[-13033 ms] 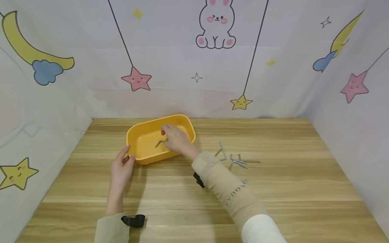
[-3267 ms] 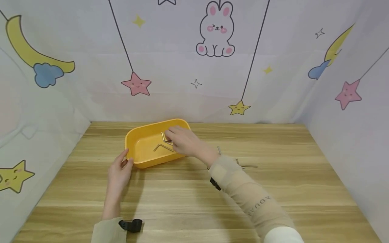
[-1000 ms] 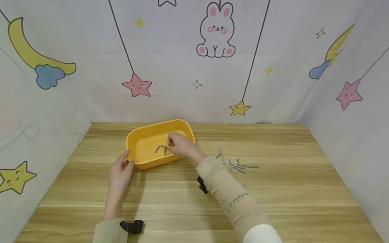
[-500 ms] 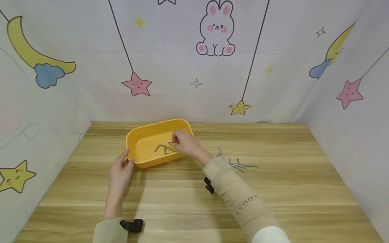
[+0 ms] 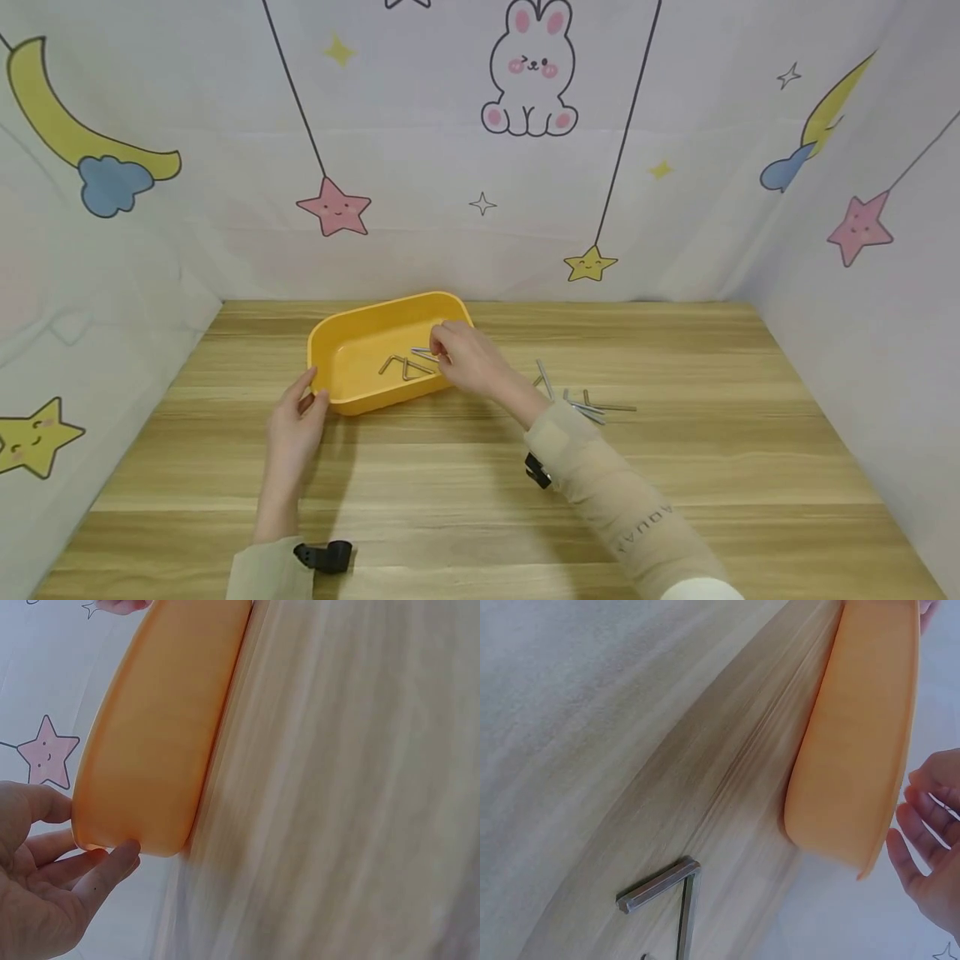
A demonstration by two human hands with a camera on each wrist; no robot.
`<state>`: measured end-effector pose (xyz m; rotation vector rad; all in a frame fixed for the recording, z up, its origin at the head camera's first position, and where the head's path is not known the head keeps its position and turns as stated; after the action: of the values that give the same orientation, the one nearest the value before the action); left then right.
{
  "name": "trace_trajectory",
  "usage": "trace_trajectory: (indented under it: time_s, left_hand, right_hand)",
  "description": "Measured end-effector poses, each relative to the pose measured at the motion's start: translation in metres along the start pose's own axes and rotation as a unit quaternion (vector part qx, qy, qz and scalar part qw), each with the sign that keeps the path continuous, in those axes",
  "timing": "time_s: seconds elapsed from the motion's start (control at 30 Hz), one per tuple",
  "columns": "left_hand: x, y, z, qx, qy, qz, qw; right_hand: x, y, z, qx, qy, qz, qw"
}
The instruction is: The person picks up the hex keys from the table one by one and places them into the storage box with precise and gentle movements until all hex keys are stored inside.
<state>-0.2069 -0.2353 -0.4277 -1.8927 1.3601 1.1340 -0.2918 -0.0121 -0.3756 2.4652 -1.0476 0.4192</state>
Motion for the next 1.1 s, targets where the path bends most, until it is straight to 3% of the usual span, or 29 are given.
trace_trajectory:
  time_s: [0.37, 0.6, 1.1]
  left_hand:
    - [-0.001, 0.000, 0.000, 0.013, 0.001, -0.006, 0.9999]
    - [-0.001, 0.000, 0.000, 0.010, -0.001, -0.002, 0.9999]
    - [-0.002, 0.000, 0.000, 0.008, 0.002, 0.006, 1.0000]
  right_hand:
    - [0.017, -0.020, -0.017, -0.055, -0.057, -0.042, 0.9960]
    - [0.019, -0.038, -0.025, -0.052, -0.086, -0.017, 0.9948]
    - [0.012, -0.085, -0.030, -0.037, -0.123, -0.006, 0.9917]
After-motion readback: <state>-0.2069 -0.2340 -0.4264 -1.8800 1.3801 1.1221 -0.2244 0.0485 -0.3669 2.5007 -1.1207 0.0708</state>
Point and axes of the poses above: each hand's wrist, its own y-axis towards the middle knuckle, its own z-axis out of the palm, x = y × z, the point moved 9 cm from there along y, towards the middle knuckle, and after that the axes turned 5 degrees about y, right-handed, at the moved point
